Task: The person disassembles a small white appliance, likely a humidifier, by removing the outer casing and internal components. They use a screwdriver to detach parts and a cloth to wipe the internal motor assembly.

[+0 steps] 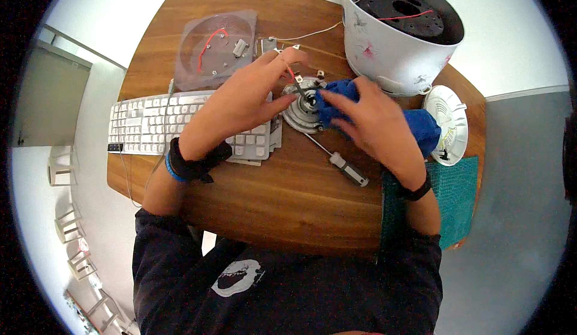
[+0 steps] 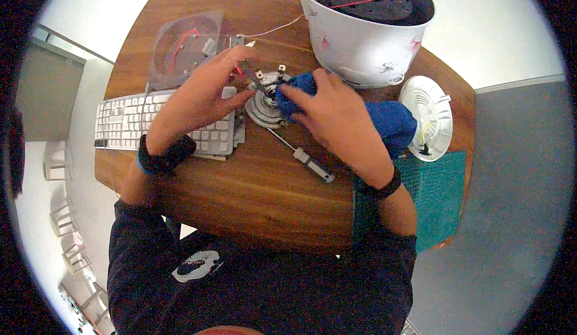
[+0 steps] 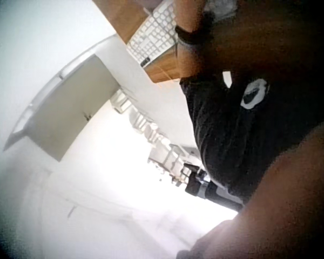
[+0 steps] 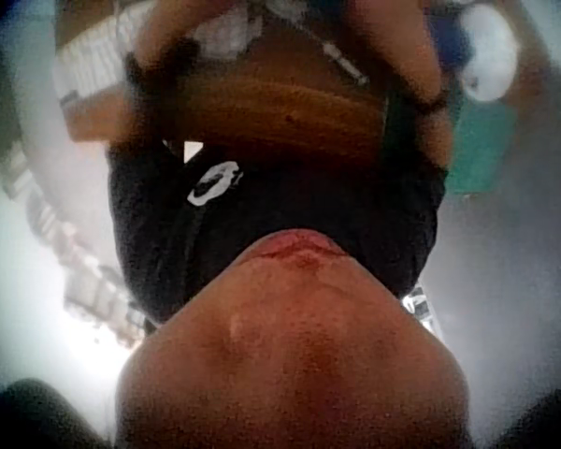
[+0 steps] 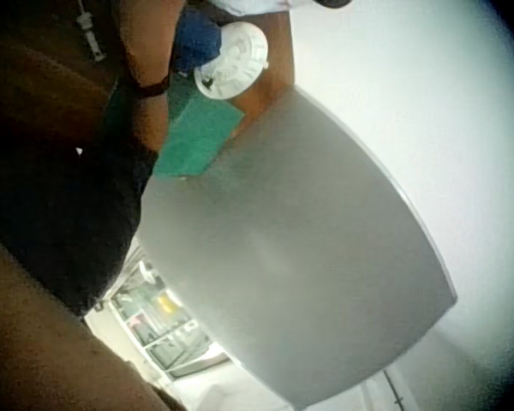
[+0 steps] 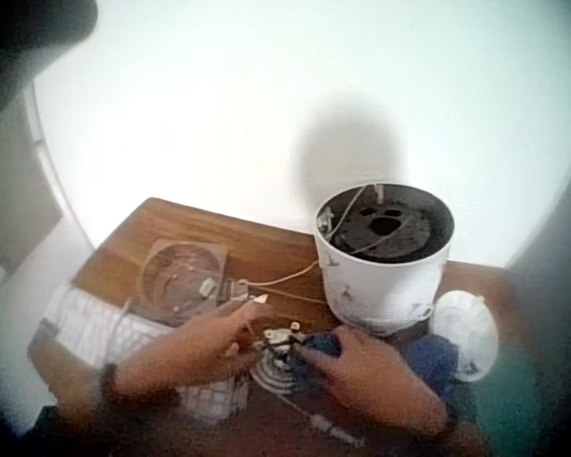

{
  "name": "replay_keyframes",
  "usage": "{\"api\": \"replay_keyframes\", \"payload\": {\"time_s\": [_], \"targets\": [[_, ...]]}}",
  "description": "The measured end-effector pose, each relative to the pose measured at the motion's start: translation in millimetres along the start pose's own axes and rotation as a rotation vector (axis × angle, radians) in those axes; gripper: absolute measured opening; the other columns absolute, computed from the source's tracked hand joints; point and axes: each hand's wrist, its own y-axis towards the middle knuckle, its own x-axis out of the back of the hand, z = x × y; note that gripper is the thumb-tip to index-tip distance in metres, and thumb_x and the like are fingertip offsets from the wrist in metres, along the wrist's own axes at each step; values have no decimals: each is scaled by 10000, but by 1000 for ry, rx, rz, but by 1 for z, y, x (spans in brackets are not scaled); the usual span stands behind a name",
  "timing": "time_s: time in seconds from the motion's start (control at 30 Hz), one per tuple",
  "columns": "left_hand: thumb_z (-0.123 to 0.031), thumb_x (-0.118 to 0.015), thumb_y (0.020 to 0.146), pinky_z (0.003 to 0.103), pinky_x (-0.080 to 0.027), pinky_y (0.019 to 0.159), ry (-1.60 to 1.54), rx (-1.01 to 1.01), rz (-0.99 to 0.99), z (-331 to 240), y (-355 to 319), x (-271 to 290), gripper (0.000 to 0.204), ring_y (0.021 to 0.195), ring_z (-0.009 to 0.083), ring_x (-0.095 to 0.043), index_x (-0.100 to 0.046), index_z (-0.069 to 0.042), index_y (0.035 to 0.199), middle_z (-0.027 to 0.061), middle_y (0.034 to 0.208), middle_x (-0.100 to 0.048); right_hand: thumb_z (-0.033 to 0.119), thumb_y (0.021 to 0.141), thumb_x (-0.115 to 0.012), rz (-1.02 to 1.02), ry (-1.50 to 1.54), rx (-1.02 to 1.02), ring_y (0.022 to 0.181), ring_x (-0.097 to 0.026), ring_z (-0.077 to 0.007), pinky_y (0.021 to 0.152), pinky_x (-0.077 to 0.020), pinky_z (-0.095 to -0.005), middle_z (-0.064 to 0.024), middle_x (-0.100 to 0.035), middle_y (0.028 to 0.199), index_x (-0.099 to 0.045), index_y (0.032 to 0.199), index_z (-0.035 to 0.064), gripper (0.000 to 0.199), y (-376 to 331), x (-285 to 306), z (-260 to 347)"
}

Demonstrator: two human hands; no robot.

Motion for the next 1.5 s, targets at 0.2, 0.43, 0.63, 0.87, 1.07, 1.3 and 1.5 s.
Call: {"api": "replay_keyframes", "payload": {"time_s": [0.2,0.43,0.63,0.87,1.07,1.3,1.5], "targets": [[-133,-872,936,451,-592,967,116,56,-9,-1,-7,-15,750,1118,357,-712,-471,-80,1567,196,1369,-615,238,859,-899,157,117,156,1157,-678,-410,948,-600,-501,-180,-615,1263,-732,1352,213,521,2,5,0],[-155,-885,922,479,-583,1000,137,21,-11,-7,-12,-22,886,1141,413,-681,-400,-96,1662,211,1391,-597,158,876,-865,195,198,158,1092,-707,-402,887,-615,-500,-149,-620,1179,-748,1241,210,387,0,26,-19],[-116,-865,932,478,-557,1103,243,-1,-109,-12,-15,-14,859,1255,403,-690,-446,-121,1682,198,1492,-618,143,879,-873,117,135,16,1123,-708,-415,891,-619,-492,-147,-636,1221,-691,1255,181,419,-4,14,-4],[-107,-824,935,579,-468,1234,386,-36,-247,-48,-15,15,341,1356,421,-670,-741,-100,1265,125,1528,-650,148,860,-883,131,148,44,1101,-707,-388,846,-623,-514,-128,-632,1176,-630,1243,141,459,-3,4,-6],[-120,-797,909,573,-411,1298,524,-377,23,-47,-12,-21,325,1459,389,-590,-757,-111,1232,106,1543,-641,134,826,-896,20,173,51,1113,-708,-380,864,-622,-504,-123,-675,1165,-613,1264,150,522,-4,-4,-11],[-117,-753,941,537,-486,1243,498,-285,139,-28,-17,-35,418,1474,395,-559,-774,-118,1359,104,1563,-613,79,772,-886,103,158,43,1144,-716,-386,918,-609,-487,-92,-729,1179,-656,1287,140,567,-10,24,-17],[-99,-737,950,464,-570,1152,439,-294,128,-27,-15,-43,311,1441,384,-584,-810,-83,1252,107,1504,-647,103,753,-891,324,311,219,1120,-716,-375,916,-607,-489,-85,-731,1172,-704,1227,147,511,-9,37,-25]]}}
